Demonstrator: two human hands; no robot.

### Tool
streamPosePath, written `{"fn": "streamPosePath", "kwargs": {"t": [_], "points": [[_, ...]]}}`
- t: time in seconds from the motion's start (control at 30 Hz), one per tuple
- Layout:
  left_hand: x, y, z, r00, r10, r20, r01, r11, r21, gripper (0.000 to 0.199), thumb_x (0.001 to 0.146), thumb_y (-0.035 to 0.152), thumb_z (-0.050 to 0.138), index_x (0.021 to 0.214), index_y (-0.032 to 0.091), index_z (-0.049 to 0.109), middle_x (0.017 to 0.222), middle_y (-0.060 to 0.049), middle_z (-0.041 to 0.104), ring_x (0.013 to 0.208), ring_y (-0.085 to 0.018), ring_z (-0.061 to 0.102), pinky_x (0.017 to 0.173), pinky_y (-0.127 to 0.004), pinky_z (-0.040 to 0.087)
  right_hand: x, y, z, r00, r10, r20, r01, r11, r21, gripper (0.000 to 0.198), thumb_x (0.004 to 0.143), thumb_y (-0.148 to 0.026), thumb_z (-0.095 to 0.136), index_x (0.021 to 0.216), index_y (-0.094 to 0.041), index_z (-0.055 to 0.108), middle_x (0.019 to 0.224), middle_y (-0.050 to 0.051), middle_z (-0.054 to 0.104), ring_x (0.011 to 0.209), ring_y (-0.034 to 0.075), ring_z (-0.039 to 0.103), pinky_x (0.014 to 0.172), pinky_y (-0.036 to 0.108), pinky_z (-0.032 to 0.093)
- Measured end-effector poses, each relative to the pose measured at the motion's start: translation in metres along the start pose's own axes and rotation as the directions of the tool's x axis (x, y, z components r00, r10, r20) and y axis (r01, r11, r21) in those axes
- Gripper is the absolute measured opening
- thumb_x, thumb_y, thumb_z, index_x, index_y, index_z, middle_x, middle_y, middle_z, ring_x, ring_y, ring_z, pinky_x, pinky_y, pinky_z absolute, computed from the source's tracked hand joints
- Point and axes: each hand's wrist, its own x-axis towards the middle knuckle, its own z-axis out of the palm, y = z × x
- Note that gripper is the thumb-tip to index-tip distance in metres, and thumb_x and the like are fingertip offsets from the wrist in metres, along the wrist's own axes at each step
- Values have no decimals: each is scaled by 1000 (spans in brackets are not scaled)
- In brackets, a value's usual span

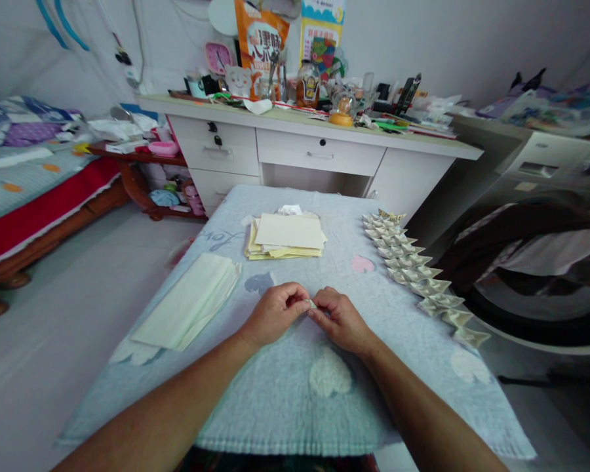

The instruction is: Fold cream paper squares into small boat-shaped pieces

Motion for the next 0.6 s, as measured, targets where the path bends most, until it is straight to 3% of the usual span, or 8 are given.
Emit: {"fn": "streamPosePath", "kwargs": {"t": [0.33,0.6], "points": [[1,-4,-3,998,-21,58,25,997,-70,12,80,26,60,81,14,62,72,1,58,66,-11,50,61,-22,40,1,1,-2,1000,5,-17,-4,999,37,35,94,-43,48,71,-20,60,64,0,55,67,15,49,69,29,38],[2,-2,-5,1000,-29,7,29,1000,-8,9,77,23,60,77,15,62,67,2,58,63,-11,50,59,-21,39,-1,1,-4,996,41,-84,-38,999,37,19,90,-34,53,82,-19,63,74,2,60,74,16,52,70,30,40]]}}
